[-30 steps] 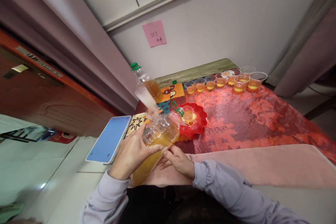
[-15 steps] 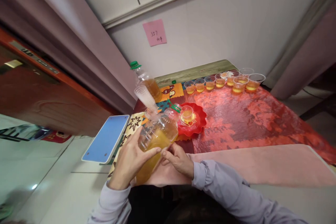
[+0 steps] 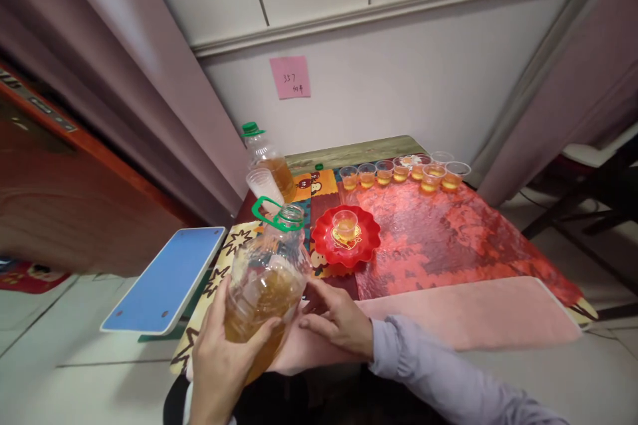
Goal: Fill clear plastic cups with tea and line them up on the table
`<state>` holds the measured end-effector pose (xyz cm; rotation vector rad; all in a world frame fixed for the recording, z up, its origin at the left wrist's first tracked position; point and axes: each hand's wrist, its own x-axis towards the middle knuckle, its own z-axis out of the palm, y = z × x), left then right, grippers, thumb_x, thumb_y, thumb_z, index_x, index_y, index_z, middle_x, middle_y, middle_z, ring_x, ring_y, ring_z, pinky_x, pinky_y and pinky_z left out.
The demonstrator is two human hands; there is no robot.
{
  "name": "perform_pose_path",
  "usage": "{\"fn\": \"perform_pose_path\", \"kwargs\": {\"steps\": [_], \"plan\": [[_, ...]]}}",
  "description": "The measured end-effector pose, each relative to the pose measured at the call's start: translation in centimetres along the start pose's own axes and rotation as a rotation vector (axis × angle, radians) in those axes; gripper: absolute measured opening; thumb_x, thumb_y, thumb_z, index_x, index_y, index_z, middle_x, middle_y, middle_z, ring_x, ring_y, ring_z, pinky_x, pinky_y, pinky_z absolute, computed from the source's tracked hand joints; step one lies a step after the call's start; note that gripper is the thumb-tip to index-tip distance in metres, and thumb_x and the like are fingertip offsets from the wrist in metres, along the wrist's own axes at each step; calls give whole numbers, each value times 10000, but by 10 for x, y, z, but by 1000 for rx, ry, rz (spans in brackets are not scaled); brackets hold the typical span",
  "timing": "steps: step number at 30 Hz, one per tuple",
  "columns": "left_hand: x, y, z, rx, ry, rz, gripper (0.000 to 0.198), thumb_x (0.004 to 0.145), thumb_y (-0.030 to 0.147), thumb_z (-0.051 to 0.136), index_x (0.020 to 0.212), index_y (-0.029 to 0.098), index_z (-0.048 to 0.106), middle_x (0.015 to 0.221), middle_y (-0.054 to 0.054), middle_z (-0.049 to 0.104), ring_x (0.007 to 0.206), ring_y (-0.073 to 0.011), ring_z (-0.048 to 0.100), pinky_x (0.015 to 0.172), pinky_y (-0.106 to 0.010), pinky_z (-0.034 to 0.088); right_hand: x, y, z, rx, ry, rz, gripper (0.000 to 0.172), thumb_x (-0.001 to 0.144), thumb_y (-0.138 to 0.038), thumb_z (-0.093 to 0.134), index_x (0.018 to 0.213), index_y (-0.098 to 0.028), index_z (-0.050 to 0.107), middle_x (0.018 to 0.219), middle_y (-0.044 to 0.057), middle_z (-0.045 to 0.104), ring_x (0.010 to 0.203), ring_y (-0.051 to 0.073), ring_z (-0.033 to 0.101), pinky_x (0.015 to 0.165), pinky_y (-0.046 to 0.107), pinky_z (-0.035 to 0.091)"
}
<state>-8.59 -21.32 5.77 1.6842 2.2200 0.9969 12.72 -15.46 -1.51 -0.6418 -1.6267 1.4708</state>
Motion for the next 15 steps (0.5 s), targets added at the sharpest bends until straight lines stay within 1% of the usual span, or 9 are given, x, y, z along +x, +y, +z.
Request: {"fn": "perform_pose_path", "kwargs": {"steps": [2,4,6,7,9,11,13,15], "plan": [[-4,0,2,30,32,32,1036,770,759,717,1623,290,363,1604,-127,528,1455,-381,534,1260,-538,402,-8,-11,-16,-164,26,-25,546,953,-515,721,1420,-243,643,1256,123,765,965,259,761,846,404,621],[-7,-1,5,54,67,55,1054,768,775,709,1631,284,356,1591,-128,541,1448,-385,539,1240,-533,429,-13,-24,-38,-306,86,-59,354,970,-468,709,1250,-255,752,1161,104,804,968,265,769,854,412,615],[-8,-3,6,63,78,62,1062,774,781,698,1638,271,350,1590,-132,543,1458,-385,530,1234,-527,435,-11,-38,-66,-433,168,-89,234,981,-433,700,1111,-263,796,1054,86,825,933,260,778,835,407,610],[-8,-4,7,62,78,65,1064,777,781,697,1641,266,347,1593,-133,541,1464,-383,525,1236,-524,433,-8,-44,-82,-499,208,-98,214,985,-422,695,1079,-259,798,1014,81,827,898,252,779,820,403,610],[-8,-7,8,55,79,71,1065,784,775,697,1645,258,343,1592,-134,545,1466,-375,525,1238,-514,428,3,-55,-114,-640,283,-122,234,984,-421,692,1100,-239,784,1010,89,823,892,253,780,827,408,615],[-8,-10,9,44,113,72,1081,773,792,694,1639,237,365,1565,-146,573,1438,-376,554,1221,-512,445,19,-60,-144,-809,303,-140,297,979,-451,691,1157,-224,761,1081,110,809,966,277,776,883,443,617],[-8,-13,10,29,167,74,1118,740,829,693,1620,200,409,1526,-166,608,1392,-386,593,1186,-513,477,35,-56,-167,-982,259,-152,420,948,-521,719,1218,-199,734,1255,165,758,1136,335,739,984,513,592],[-9,-14,11,15,210,82,1148,712,852,697,1604,176,440,1508,-181,624,1362,-391,616,1155,-507,503,51,-46,-181,-1117,188,-151,581,884,-603,769,1260,-164,710,1427,235,655,1298,399,657,1073,586,537]]}}
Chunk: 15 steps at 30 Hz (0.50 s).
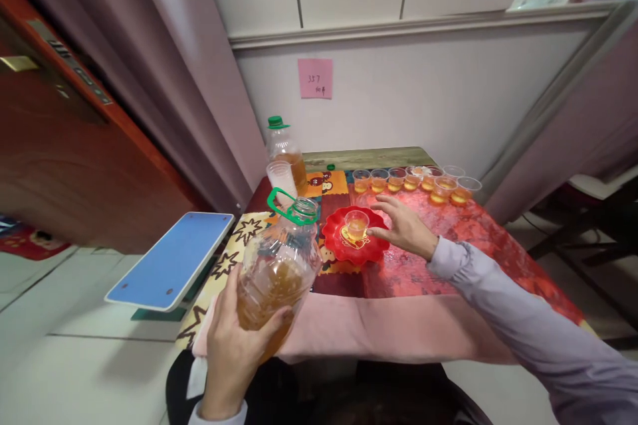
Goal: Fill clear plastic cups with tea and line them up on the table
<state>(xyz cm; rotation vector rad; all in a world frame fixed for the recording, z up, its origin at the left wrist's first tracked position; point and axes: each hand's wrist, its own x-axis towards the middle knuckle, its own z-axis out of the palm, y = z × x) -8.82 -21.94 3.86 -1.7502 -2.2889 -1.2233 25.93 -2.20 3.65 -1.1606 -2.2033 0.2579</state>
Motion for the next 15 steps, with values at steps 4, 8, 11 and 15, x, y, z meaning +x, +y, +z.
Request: {"fn": "perform_pose_path", "kwargs": {"steps": [4,8,11,15], "plan": [[-3,-1,2,-16,16,7,1143,707,837,716,1602,180,446,1539,-185,604,1380,-390,608,1163,-506,495,23,14,23,-162,-159,3,811,768,-709,832,1324,-140,679,1589,302,486,1454,466,508,1185,736,347],[-5,-1,1,-39,19,-9,1142,706,838,714,1593,167,455,1540,-195,601,1392,-393,599,1179,-516,479,40,8,34,-245,-288,64,877,733,-711,857,1358,-123,676,1676,299,368,1568,484,337,1244,767,173],[-5,1,0,-38,27,-45,1157,690,851,710,1585,161,466,1525,-197,611,1380,-392,606,1180,-515,477,46,1,34,-281,-344,75,857,743,-686,858,1365,-122,683,1700,286,332,1596,479,278,1260,757,120],[-3,5,0,-26,33,-82,1191,654,877,706,1571,149,490,1470,-196,650,1321,-391,642,1149,-505,505,50,-4,32,-283,-385,74,788,796,-643,832,1373,-126,688,1705,271,334,1600,462,277,1252,776,92]]}}
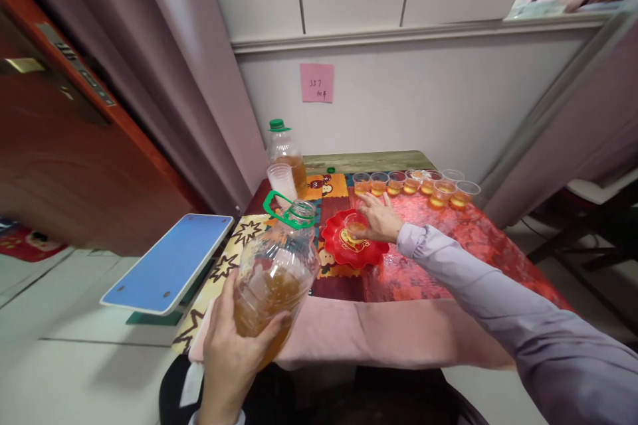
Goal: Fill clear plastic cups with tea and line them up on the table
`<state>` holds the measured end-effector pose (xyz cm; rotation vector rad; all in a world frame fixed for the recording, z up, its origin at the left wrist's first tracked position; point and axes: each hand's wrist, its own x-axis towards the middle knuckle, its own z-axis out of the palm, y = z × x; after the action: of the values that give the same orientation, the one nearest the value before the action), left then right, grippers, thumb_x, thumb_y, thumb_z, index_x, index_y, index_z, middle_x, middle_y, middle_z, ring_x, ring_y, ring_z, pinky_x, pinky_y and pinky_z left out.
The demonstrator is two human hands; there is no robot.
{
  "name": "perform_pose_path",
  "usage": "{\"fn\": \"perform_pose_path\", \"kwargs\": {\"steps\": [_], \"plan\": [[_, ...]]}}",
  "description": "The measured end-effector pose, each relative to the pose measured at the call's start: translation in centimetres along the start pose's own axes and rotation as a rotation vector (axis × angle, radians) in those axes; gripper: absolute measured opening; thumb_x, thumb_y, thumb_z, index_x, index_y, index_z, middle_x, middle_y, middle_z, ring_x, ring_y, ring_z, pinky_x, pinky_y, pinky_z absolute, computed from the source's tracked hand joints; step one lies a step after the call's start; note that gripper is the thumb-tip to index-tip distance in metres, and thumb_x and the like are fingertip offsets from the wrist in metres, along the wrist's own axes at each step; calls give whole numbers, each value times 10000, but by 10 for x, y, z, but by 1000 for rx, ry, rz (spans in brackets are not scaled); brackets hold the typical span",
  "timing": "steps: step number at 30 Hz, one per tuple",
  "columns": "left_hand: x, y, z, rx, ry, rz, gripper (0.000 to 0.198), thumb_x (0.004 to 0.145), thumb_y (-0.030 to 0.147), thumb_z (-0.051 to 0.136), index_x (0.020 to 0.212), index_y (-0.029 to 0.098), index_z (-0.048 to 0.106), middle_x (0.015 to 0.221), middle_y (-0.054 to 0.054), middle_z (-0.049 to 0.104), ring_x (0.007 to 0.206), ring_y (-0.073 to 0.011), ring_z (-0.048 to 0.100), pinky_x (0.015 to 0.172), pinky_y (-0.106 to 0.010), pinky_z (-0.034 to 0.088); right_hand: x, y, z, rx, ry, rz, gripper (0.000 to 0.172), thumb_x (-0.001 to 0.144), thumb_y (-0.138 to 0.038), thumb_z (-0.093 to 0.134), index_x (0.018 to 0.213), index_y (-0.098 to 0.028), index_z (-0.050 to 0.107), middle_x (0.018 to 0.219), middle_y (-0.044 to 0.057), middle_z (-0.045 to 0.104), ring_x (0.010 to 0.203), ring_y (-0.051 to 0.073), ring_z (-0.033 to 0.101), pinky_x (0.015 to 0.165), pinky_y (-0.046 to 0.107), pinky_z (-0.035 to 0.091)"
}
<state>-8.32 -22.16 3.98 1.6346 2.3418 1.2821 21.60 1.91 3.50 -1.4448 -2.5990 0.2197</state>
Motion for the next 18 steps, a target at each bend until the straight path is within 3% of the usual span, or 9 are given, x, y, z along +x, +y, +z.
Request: {"fn": "perform_pose_path", "kwargs": {"steps": [6,11,14,18], "plan": [[4,0,1,-4,-10,-13,1254,630,937,651,1583,141,472,1500,-213,619,1342,-421,617,1188,-550,459,3,-6,0,32,21,-42,693,771,-569,869,1259,-94,738,1680,284,375,1582,469,311,1251,778,96],[7,-1,2,31,-29,-46,1269,603,976,607,1570,163,486,1460,-208,641,1309,-435,631,1177,-582,456,6,3,-3,93,155,-96,613,729,-584,883,1129,-135,762,1665,255,415,1578,473,316,1248,787,57],[8,-3,1,51,-37,-73,1280,583,990,596,1567,179,485,1462,-194,644,1301,-433,637,1166,-579,469,8,31,-13,133,243,-32,619,775,-664,816,1118,-153,757,1652,244,438,1563,468,347,1237,795,79],[8,-7,-1,79,-87,-105,1216,610,937,635,1572,212,470,1477,-170,636,1316,-426,628,1173,-571,465,10,93,-27,47,343,137,616,787,-698,773,1081,-156,766,1620,247,470,1549,479,346,1225,792,107]]}}
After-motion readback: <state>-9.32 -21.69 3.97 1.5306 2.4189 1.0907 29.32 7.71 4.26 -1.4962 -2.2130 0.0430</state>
